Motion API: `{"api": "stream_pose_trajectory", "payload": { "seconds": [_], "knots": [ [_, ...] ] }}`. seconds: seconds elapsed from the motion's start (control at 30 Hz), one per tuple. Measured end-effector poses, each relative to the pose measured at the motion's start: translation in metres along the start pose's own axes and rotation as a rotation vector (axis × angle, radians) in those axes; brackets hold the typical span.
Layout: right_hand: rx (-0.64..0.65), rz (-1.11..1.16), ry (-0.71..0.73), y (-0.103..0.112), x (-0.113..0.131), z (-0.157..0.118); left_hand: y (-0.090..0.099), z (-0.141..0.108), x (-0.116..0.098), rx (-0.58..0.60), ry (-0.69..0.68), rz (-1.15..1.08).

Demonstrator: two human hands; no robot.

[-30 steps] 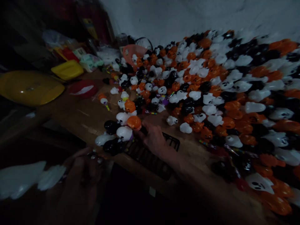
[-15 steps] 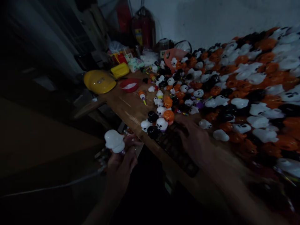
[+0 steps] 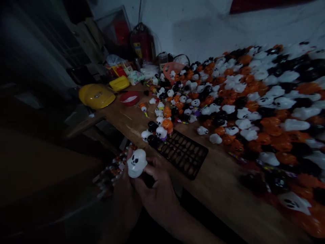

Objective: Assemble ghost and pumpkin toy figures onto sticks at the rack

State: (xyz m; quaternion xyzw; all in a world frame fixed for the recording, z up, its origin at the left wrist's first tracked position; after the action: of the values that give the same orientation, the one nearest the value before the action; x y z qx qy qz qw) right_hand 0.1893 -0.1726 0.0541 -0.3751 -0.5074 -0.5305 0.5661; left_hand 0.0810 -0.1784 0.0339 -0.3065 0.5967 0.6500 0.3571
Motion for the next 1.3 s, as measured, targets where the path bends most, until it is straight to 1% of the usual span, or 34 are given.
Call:
{"api": "stream_pose_trajectory", "payload": {
  "seconds": [0.03,0.1,0.17,0.2,0.23,0.27,0.3,0.33,0.37,0.43,0.47,0.5,0.57,0.63,0.73,0.8,0.87,0.93,1.03,1.13,1.2,1.3],
  "knots": [
    [0.019,-0.022,0.024,0.010,0.004,-0.001,0.000,-0.001,-0.002,0.005,-0.017,0.052],
    [0.037,-0.116,0.046,0.038,0.010,0.001,0.005,-0.002,-0.006,0.010,-0.050,0.181],
    [-0.036,-0.281,0.036,0.073,0.008,0.007,0.015,0.004,-0.014,0.026,-0.134,0.280],
    [-0.101,-0.378,0.024,0.091,0.003,0.011,0.020,0.010,-0.020,0.047,-0.204,0.297],
    [-0.187,-0.465,0.013,0.108,-0.005,0.017,0.025,0.021,-0.027,0.066,-0.267,0.302],
    [-0.239,-0.532,0.006,0.121,-0.014,0.024,0.029,0.034,-0.036,0.079,-0.325,0.307],
    [-0.281,-0.567,-0.003,0.132,-0.025,0.032,0.031,0.050,-0.045,0.089,-0.378,0.320],
    [-0.292,-0.578,-0.012,0.138,-0.037,0.041,0.030,0.068,-0.055,0.081,-0.403,0.335],
    [-0.286,-0.579,-0.018,0.142,-0.048,0.050,0.027,0.087,-0.065,0.067,-0.456,0.344],
    [-0.239,-0.561,-0.022,0.141,-0.065,0.068,0.010,0.125,-0.081,0.132,-0.592,0.391],
    [-0.216,-0.555,-0.017,0.139,-0.071,0.075,0.000,0.142,-0.085,0.167,-0.648,0.422],
    [-0.200,-0.554,-0.008,0.137,-0.075,0.082,-0.012,0.157,-0.087,0.208,-0.673,0.467],
    [-0.201,-0.567,0.009,0.134,-0.080,0.092,-0.031,0.182,-0.083,0.283,-0.665,0.510],
    [-0.214,-0.564,-0.001,0.133,-0.084,0.100,-0.043,0.196,-0.077,0.367,-0.645,0.460],
    [-0.190,-0.495,-0.056,0.133,-0.092,0.107,-0.049,0.201,-0.069,0.450,-0.621,0.346],
    [-0.159,-0.458,-0.082,0.132,-0.097,0.110,-0.048,0.200,-0.066,0.457,-0.608,0.335],
    [-0.136,-0.453,-0.085,0.131,-0.101,0.110,-0.047,0.199,-0.063,0.452,-0.630,0.330],
    [-0.140,-0.487,-0.060,0.130,-0.103,0.110,-0.047,0.200,-0.061,0.444,-0.650,0.306],
    [-0.181,-0.591,-0.001,0.129,-0.103,0.108,-0.048,0.202,-0.057,0.451,-0.625,0.295],
    [-0.172,-0.664,0.040,0.128,-0.103,0.108,-0.050,0.202,-0.057,0.441,-0.630,0.319],
    [-0.169,-0.686,0.043,0.129,-0.104,0.108,-0.051,0.201,-0.058,0.439,-0.637,0.342],
    [-0.199,-0.731,0.026,0.131,-0.103,0.104,-0.055,0.199,-0.059,0.447,-0.637,0.378]
  ]
}}
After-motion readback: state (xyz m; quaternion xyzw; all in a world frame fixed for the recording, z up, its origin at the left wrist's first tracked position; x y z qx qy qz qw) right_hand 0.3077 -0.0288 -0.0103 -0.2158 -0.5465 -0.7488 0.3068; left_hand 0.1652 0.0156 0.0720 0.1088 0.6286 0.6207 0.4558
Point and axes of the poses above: each hand's wrist, its own z-axis towards the middle knuckle, its own y-axis out of the back of the hand, x = y × z, the point moved 3 cm from there along z, towards the middle knuckle, and after that the axes turned 6 degrees about x, right-handed, at the moved point
